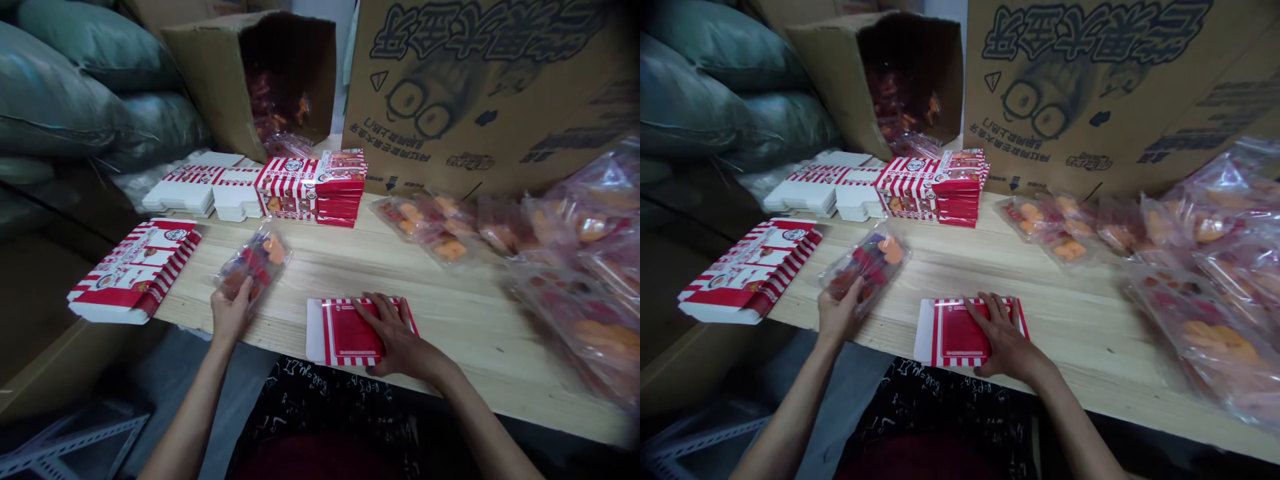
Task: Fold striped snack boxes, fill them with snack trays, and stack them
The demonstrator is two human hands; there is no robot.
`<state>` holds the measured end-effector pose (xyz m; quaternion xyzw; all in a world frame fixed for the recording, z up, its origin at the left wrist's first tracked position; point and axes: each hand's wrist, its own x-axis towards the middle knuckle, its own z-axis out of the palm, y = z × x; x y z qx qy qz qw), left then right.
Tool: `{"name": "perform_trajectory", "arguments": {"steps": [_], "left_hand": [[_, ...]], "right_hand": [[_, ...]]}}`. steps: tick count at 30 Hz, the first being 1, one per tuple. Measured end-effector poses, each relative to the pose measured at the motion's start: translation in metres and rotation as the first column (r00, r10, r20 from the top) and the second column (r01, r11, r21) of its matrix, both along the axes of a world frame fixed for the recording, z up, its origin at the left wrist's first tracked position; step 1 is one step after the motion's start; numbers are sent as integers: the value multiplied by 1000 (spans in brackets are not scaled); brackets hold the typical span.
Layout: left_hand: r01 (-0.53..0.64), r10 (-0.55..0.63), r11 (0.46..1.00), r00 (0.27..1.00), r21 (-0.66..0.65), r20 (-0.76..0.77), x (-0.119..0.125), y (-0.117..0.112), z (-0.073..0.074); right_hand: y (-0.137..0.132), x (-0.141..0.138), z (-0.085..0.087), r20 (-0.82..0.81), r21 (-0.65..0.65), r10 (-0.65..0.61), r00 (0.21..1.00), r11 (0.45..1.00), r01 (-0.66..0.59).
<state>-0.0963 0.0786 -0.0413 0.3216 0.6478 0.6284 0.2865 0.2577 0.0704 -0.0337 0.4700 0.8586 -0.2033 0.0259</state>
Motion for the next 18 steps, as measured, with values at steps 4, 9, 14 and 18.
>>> {"name": "perform_trajectory", "arguments": {"steps": [4, 9, 14, 18], "left_hand": [[68, -58, 996, 986, -61, 156, 6, -48, 27], [188, -123, 969, 929, -160, 349, 13, -101, 34], [273, -182, 939, 911, -212, 370, 6, -110, 32], [484, -348, 823, 844, -298, 409, -8, -99, 32]], "right_hand": [[-6, -5, -1, -57, 125, -11, 998, 992, 18], [-7, -5, -7, -117, 191, -15, 993, 981, 37], [-8, -3, -9, -131, 203, -43, 990, 977, 69], [-8, -4, -6, -126, 174, -46, 991, 982, 68]]}}
